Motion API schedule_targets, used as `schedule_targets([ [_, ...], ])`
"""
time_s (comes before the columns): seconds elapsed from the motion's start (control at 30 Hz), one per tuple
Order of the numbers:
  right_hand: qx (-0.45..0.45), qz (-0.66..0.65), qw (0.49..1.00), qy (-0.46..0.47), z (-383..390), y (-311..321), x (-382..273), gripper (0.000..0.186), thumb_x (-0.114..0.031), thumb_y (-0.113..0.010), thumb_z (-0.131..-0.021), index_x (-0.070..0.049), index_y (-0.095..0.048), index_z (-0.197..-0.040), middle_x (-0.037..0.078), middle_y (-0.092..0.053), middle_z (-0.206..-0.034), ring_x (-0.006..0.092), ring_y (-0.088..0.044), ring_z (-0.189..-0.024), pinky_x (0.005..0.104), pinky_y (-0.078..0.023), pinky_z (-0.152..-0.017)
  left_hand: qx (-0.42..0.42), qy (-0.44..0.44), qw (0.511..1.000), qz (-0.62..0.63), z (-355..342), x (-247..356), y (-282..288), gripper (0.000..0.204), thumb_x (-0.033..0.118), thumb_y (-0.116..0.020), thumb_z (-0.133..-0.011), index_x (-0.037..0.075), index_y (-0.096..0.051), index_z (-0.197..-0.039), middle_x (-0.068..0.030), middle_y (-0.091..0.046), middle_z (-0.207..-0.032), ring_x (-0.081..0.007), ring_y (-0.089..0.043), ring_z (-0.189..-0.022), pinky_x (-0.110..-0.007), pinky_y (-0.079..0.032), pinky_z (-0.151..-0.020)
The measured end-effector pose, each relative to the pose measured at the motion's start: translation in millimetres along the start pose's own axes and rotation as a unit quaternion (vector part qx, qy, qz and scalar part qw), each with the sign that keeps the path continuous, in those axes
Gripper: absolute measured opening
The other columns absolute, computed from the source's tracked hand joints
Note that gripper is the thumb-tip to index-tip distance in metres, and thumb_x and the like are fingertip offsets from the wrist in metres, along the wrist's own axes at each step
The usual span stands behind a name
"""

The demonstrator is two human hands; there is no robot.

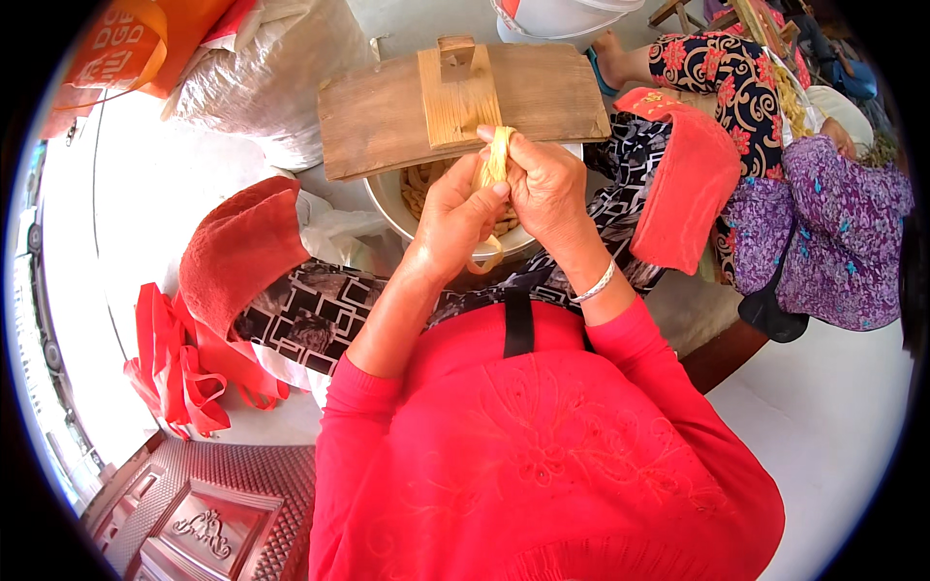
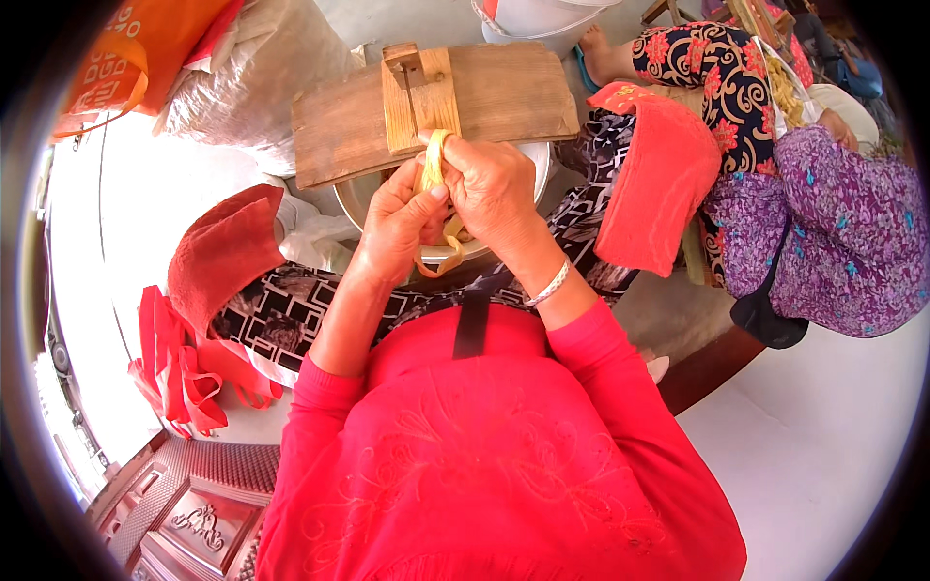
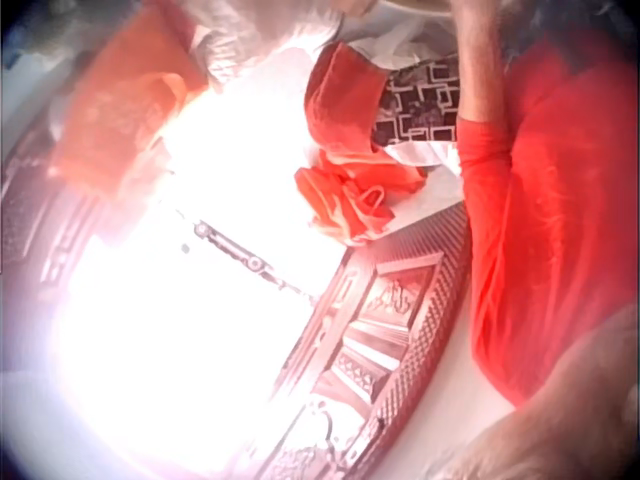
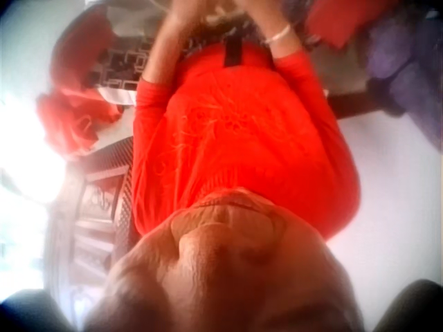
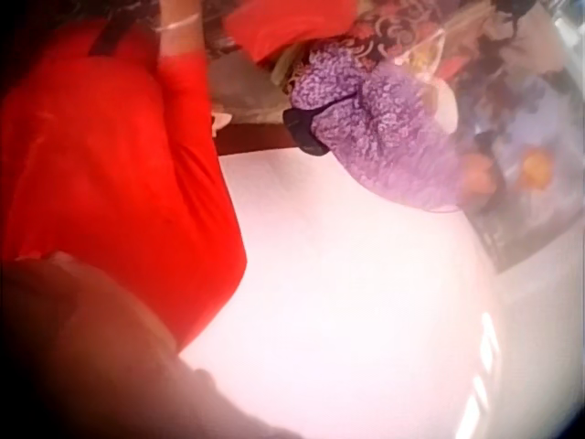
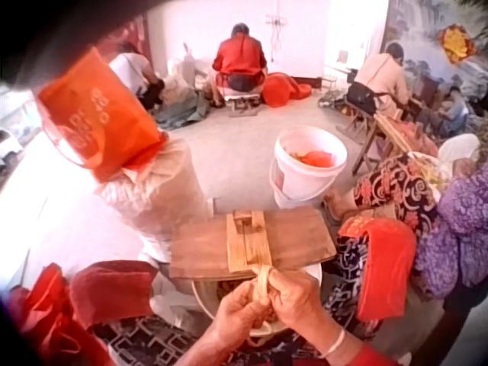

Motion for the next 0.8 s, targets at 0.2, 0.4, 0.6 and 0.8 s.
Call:
schedule_targets([
  [0.2, -0.100, 0.107, 0.989, 0.019, 10, 5, 15, 0.009, -0.014, -0.064, -0.084, -0.008, -0.070, -0.087, 0.009, -0.064, -0.070, 0.0259, -0.063, -0.065, 0.0346, -0.048, -0.057, 0.044, -0.133, 0.919, -0.369, -2, -13, 20, 0.010, 0.011, -0.056, -0.092, 0.003, -0.059, -0.098, -0.0017, -0.054, -0.072, -0.0172, -0.054, -0.060, -0.031, -0.043, -0.052],
  [0.4, -0.207, -0.380, 0.851, -0.297, 50, -16, 41, 0.030, -0.028, -0.055, -0.098, -0.001, -0.068, -0.095, 0.002, -0.065, -0.084, 0.0082, -0.057, -0.076, 0.0258, -0.047, -0.071, 0.073, -0.305, 0.724, -0.615, 13, -16, 17, 0.026, 0.004, -0.061, -0.086, 0.003, -0.061, -0.111, -0.0139, -0.064, -0.089, -0.0330, -0.063, -0.077, -0.038, -0.050, -0.063],
  [0.6, -0.221, -0.558, 0.710, -0.369, 59, -19, 45, 0.020, -0.015, -0.054, -0.096, -0.007, -0.064, -0.110, -0.001, -0.063, -0.106, 0.0095, -0.057, -0.099, 0.0292, -0.049, -0.083, 0.046, -0.287, 0.810, -0.509, 16, -4, 3, 0.024, 0.006, -0.063, -0.084, -0.001, -0.061, -0.108, -0.0169, -0.063, -0.100, -0.0328, -0.064, -0.080, -0.035, -0.052, -0.067],
  [0.8, -0.027, -0.208, 0.973, -0.100, 38, -17, 20, 0.007, 0.005, -0.061, -0.083, 0.008, -0.064, -0.089, 0.013, -0.058, -0.110, 0.0151, -0.058, -0.095, 0.0263, -0.049, -0.076, 0.128, -0.054, 0.881, -0.452, -2, -1, 5, 0.019, 0.019, -0.056, -0.090, 0.004, -0.062, -0.099, -0.0197, -0.065, -0.086, -0.0405, -0.063, -0.080, -0.044, -0.049, -0.068],
])
Point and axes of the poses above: each hand's wrist, its own z-axis away from the middle knuckle, its own y-axis out of the back of the hand, x = y × z, the point moved 1 cm from there along -z, towards the middle knuckle
